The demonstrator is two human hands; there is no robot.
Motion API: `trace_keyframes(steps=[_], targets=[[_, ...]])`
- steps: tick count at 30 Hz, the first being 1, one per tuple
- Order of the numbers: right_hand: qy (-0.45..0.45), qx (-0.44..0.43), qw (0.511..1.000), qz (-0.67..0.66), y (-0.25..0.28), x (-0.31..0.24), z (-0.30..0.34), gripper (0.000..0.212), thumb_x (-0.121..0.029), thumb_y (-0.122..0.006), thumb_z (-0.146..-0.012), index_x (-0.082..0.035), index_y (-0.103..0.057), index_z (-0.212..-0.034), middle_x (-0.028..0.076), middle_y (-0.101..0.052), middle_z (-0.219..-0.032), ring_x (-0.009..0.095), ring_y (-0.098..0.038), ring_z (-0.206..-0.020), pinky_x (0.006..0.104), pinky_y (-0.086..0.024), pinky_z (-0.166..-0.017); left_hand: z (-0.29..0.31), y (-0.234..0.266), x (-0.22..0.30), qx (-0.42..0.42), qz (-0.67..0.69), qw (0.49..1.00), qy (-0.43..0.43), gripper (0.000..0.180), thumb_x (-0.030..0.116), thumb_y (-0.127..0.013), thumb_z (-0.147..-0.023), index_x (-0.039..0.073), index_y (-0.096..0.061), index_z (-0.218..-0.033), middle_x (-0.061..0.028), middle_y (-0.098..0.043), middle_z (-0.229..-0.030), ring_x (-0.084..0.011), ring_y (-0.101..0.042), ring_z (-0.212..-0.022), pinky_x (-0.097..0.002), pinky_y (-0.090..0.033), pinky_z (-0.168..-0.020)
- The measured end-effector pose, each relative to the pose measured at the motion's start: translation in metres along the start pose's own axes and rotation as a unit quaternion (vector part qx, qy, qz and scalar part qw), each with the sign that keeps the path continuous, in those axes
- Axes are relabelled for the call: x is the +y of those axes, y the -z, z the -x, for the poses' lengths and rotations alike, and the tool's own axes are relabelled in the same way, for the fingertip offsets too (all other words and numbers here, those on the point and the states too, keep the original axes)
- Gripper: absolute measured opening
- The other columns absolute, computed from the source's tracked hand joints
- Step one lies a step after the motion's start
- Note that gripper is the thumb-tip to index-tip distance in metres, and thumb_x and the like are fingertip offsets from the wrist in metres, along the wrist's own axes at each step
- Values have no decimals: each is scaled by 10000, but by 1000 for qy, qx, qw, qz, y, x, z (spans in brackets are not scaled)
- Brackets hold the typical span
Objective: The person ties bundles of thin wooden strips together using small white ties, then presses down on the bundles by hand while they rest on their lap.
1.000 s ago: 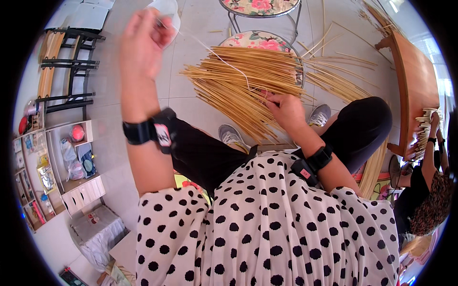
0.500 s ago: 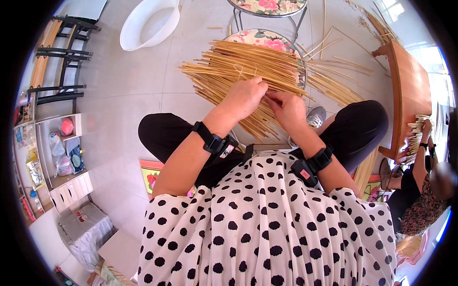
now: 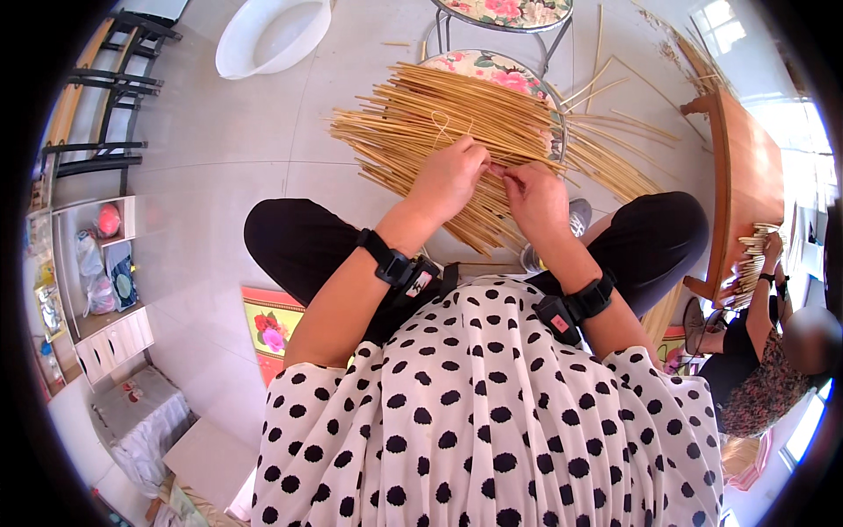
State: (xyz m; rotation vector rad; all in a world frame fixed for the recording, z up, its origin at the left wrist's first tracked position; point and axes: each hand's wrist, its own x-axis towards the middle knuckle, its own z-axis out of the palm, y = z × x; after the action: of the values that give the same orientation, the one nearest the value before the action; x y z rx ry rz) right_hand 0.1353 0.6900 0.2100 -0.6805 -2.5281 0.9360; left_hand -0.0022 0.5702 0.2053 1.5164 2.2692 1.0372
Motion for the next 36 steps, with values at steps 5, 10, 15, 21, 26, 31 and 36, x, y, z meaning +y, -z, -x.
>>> trace_keyframes(steps=[5,10,15,21,26,31,36], targets=[[-49,15,999,10,-3,3,-5,95,-101,-712,-820,-31,-734,-880,174,-666,-840,383,-657,-812,454,-528,-731,14,0,-1,23,16,999,17,102,37,-697,-848,40,-664,-944,-109,-624,-891,-338,-631,-791,-407,-507,-675],[-88,-75,990,85,3,-4,-9,127,-155,-737,-806,-51,-728,-878,153,-674,-875,362,-671,-840,456,-539,-749,21,0,-1,54,35,998,15,145,9,-697,-838,28,-670,-979,-123,-622,-893,-330,-629,-794,-398,-507,-683],[-93,-119,974,166,10,-17,-9,160,-206,-753,-803,-73,-707,-879,126,-682,-927,340,-678,-875,450,-548,-752,26,-3,-1,91,84,991,45,134,-15,-682,-853,8,-657,-983,-132,-624,-905,-292,-645,-779,-367,-514,-682],[-33,-78,981,176,3,-8,-8,145,-193,-750,-823,-72,-689,-872,142,-688,-888,366,-673,-857,472,-529,-726,31,4,10,104,112,984,94,109,29,-698,-853,13,-642,-945,-152,-651,-847,-345,-644,-765,-391,-514,-672],[-17,-85,992,93,4,-6,-9,204,-248,-746,-855,-53,-691,-881,147,-695,-786,361,-677,-752,463,-525,-676,45,0,8,58,150,973,164,83,71,-643,-939,1,-628,-982,-92,-667,-754,-163,-640,-603,-280,-496,-572],[-71,-124,989,36,3,-5,-14,316,-351,-761,-858,-41,-707,-834,143,-675,-696,331,-665,-657,425,-508,-609,41,-3,3,23,155,965,212,109,120,-602,-980,11,-610,-982,-61,-657,-721,-132,-635,-572,-265,-492,-548],[-76,-130,987,62,1,-3,-16,345,-385,-770,-846,-45,-718,-815,138,-661,-670,311,-647,-611,401,-495,-583,41,-4,4,28,110,977,180,104,113,-584,-989,11,-586,-969,-51,-643,-695,-116,-631,-573,-274,-491,-540]])
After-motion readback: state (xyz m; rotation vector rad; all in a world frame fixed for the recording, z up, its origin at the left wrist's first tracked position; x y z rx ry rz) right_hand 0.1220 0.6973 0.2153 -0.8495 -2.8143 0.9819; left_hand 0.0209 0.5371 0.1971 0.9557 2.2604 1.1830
